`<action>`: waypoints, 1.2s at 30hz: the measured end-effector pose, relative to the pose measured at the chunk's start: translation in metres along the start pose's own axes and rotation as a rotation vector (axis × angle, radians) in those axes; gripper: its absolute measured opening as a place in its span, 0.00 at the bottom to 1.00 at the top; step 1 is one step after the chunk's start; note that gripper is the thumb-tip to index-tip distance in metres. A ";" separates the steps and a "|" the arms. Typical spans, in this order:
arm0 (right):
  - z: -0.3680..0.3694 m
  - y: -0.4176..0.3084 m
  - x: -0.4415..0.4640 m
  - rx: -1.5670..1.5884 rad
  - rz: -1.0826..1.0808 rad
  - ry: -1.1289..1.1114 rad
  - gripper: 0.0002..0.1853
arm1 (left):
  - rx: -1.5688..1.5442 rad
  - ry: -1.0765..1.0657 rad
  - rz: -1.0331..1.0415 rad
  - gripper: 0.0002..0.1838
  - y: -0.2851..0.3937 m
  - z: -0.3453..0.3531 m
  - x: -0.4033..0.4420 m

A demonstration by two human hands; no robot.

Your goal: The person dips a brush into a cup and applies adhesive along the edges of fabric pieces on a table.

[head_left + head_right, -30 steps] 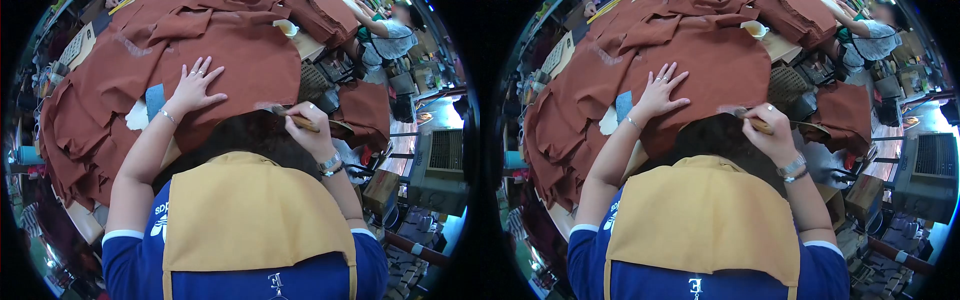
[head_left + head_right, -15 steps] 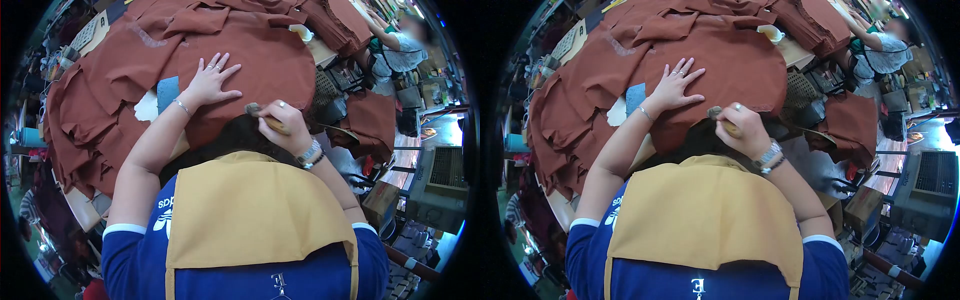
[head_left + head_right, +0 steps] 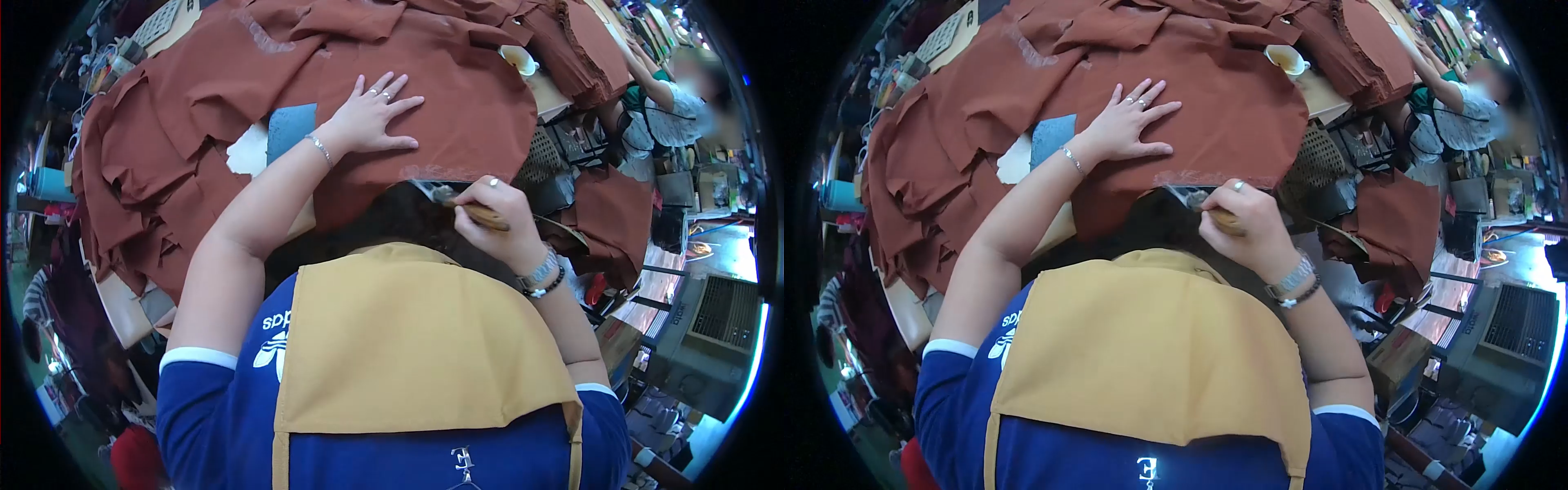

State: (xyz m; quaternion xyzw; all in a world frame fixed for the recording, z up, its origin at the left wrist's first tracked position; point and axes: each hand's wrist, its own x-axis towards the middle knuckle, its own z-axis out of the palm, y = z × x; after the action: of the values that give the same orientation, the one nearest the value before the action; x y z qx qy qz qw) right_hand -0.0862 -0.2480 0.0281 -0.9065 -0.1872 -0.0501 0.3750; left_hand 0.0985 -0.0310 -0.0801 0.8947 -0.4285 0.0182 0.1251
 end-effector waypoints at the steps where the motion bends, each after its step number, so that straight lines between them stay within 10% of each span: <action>1: -0.002 -0.004 0.003 0.001 -0.010 0.020 0.06 | 0.009 -0.018 0.003 0.47 0.000 0.000 0.001; 28: 0.036 0.001 0.044 0.157 -0.197 -0.095 0.10 | -0.010 0.001 0.214 0.47 -0.004 0.008 0.039; 36: 0.030 0.006 0.033 0.075 -0.193 -0.148 0.09 | 0.039 0.085 -0.209 0.42 0.014 0.011 -0.032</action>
State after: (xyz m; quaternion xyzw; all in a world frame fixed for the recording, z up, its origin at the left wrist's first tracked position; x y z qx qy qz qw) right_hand -0.0550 -0.2213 0.0101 -0.8709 -0.3026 -0.0121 0.3871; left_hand 0.0662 -0.0179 -0.0924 0.9351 -0.3267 0.0515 0.1270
